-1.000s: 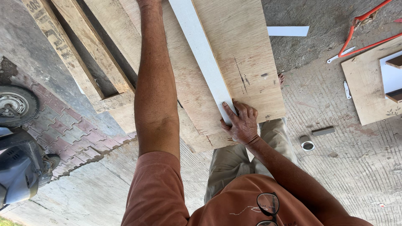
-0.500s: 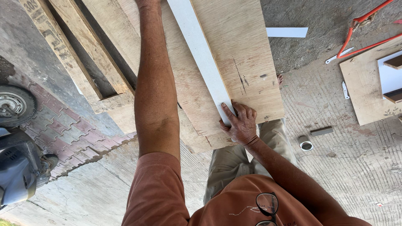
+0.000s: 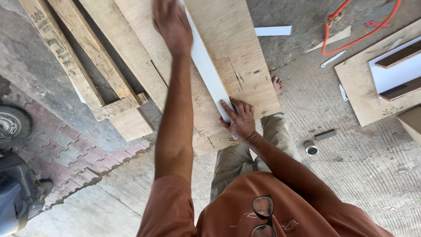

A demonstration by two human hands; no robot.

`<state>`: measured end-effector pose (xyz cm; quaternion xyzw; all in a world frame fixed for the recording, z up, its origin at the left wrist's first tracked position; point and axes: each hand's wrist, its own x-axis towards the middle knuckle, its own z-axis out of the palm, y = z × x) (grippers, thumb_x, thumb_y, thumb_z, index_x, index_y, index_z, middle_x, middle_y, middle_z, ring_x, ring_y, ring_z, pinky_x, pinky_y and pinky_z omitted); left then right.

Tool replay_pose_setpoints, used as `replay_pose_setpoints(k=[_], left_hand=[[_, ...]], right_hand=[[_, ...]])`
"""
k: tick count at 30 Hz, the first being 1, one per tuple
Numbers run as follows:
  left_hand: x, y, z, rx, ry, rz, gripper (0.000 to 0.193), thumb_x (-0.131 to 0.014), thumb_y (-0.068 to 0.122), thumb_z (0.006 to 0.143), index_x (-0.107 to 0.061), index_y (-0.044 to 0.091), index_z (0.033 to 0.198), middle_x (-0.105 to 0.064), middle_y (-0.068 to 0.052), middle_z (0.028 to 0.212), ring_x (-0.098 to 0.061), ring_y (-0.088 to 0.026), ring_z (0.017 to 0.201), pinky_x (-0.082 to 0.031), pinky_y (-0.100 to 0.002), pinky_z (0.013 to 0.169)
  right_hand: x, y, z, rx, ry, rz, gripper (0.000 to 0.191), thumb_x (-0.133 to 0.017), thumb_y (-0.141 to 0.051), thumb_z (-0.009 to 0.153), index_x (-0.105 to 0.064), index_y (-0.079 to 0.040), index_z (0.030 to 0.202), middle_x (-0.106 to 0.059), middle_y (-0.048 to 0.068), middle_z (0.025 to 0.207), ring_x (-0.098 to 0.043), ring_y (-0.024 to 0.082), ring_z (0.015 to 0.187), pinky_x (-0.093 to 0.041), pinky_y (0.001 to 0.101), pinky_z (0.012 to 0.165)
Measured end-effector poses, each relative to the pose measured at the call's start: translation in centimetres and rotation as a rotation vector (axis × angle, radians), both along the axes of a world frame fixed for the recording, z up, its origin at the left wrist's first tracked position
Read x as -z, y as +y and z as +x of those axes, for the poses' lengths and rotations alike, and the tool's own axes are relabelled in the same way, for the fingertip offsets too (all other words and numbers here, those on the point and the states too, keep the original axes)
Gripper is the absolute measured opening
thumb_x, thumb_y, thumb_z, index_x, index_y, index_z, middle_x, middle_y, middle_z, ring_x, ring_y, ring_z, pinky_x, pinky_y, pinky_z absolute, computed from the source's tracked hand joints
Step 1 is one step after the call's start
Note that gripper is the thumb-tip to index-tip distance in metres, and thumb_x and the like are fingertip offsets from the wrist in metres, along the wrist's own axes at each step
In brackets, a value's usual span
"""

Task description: The person walks to a work area, picks up a plywood panel, and places it on a wooden frame. They measure and mark the panel with a tape measure and pencil, then align a straight edge. Using a circular saw, they cut along the marked line and separate the cut piece.

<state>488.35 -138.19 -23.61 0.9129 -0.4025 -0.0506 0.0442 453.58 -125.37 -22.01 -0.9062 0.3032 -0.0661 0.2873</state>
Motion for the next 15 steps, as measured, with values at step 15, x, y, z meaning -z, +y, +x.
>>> replay_pose_setpoints(k=[15], left_hand=[[-3.7, 6.6, -14.9, -0.091, 0.14, -0.172, 0.053, -0.039, 0.016, 0.111, -0.032, 0.015, 0.163, -0.019, 0.001, 0.174, -0.014, -0.021, 0.163, -0.026, -0.054, 0.132]], right_hand=[[-5.0, -1.7, 1.9, 0.015, 0.042, 0.021, 0.087, -0.083, -0.039, 0.079, -0.046, -0.027, 0.156, -0.047, 0.012, 0.143, -0.047, 0.034, 0.127, -0.036, 0.0528, 0.103]])
